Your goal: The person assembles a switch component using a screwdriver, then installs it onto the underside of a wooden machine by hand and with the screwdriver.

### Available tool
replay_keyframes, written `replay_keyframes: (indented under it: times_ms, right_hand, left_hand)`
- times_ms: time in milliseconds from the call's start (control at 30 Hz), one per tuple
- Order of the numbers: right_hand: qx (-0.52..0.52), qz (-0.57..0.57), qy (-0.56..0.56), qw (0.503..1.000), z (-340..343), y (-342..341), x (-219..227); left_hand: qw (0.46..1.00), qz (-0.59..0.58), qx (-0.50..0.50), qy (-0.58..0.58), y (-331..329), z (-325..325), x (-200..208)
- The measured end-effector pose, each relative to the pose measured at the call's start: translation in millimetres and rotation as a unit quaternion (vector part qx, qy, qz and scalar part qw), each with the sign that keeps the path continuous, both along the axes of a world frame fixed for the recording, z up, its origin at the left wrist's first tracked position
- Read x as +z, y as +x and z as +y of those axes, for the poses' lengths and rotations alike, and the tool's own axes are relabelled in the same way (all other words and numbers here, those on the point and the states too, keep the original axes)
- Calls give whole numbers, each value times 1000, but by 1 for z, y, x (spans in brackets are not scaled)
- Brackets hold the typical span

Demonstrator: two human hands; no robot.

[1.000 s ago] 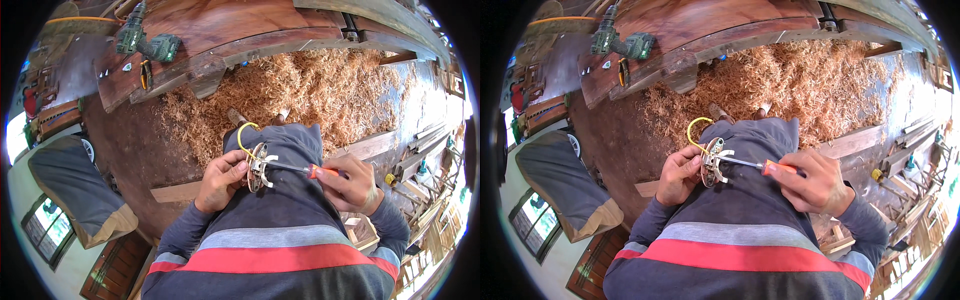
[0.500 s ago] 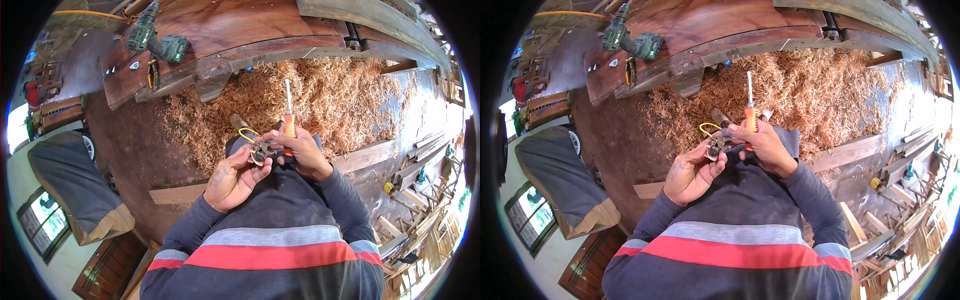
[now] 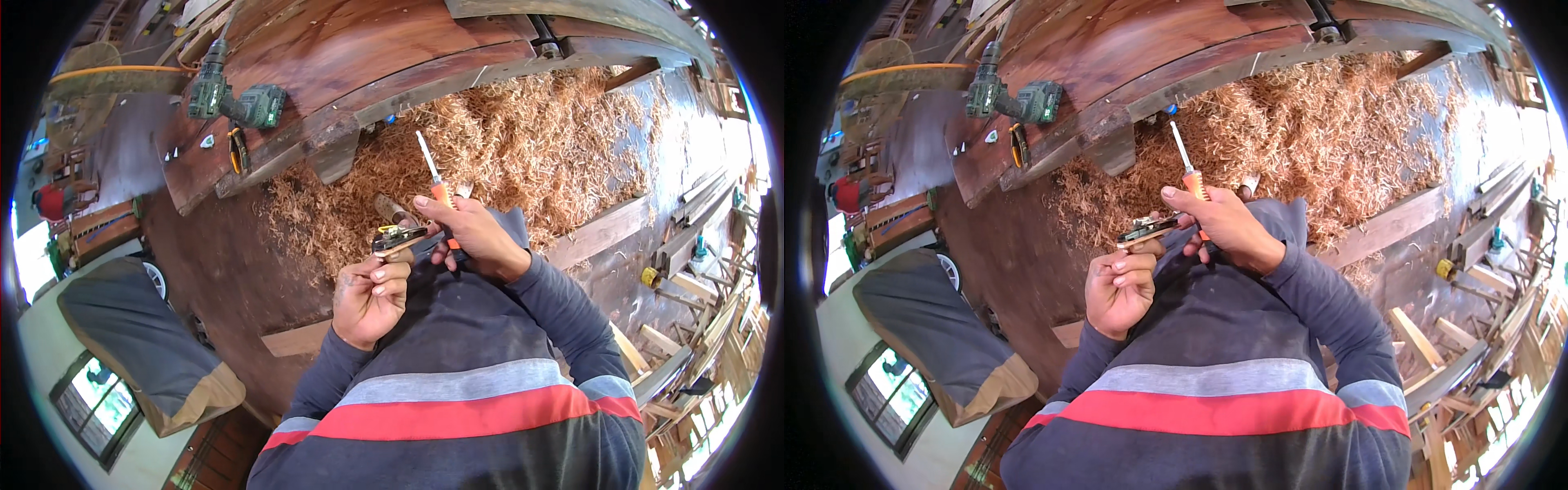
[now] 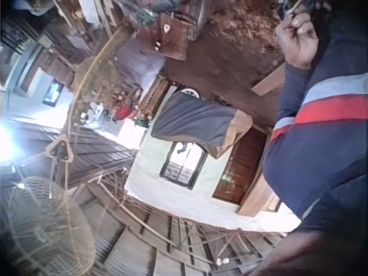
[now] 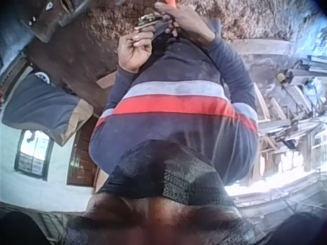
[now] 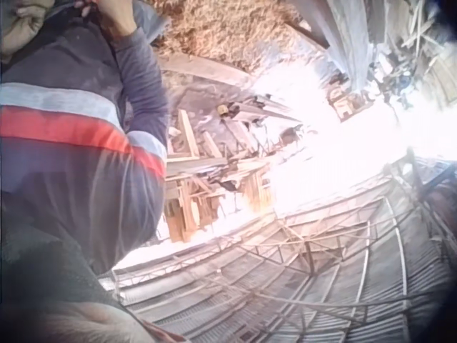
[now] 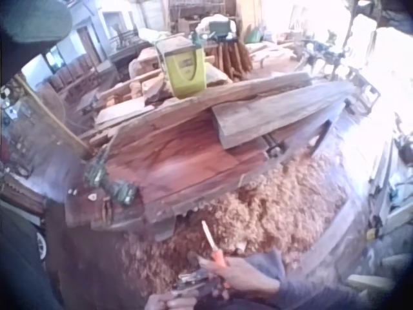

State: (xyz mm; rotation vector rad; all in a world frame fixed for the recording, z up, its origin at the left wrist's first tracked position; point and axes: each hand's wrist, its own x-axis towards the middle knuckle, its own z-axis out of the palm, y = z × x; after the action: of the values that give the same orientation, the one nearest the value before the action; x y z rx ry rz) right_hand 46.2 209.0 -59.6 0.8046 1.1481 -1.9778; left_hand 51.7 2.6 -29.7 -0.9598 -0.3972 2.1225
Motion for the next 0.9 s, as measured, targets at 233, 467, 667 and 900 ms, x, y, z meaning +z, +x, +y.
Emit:
replay_keyframes:
  times_ms: [233, 467, 667, 900]
  right_hand:
    - [8, 42, 53, 998, 5, -5, 12]
    - [-50, 39, -61, 996, 3, -8, 22]
    - [-65, 40, -71, 995, -5, -8, 18]
    - [-73, 35, -60, 995, -23, -14, 21]
  left_hand:
    - [1000, 5, 0, 12, -3, -4, 1]
    - [1000, 6, -20, 8, -12, -8, 2]
    - [999, 27, -28, -24, -20, -12, 4]
    - [999, -15, -29, -1, -26, -31, -5]
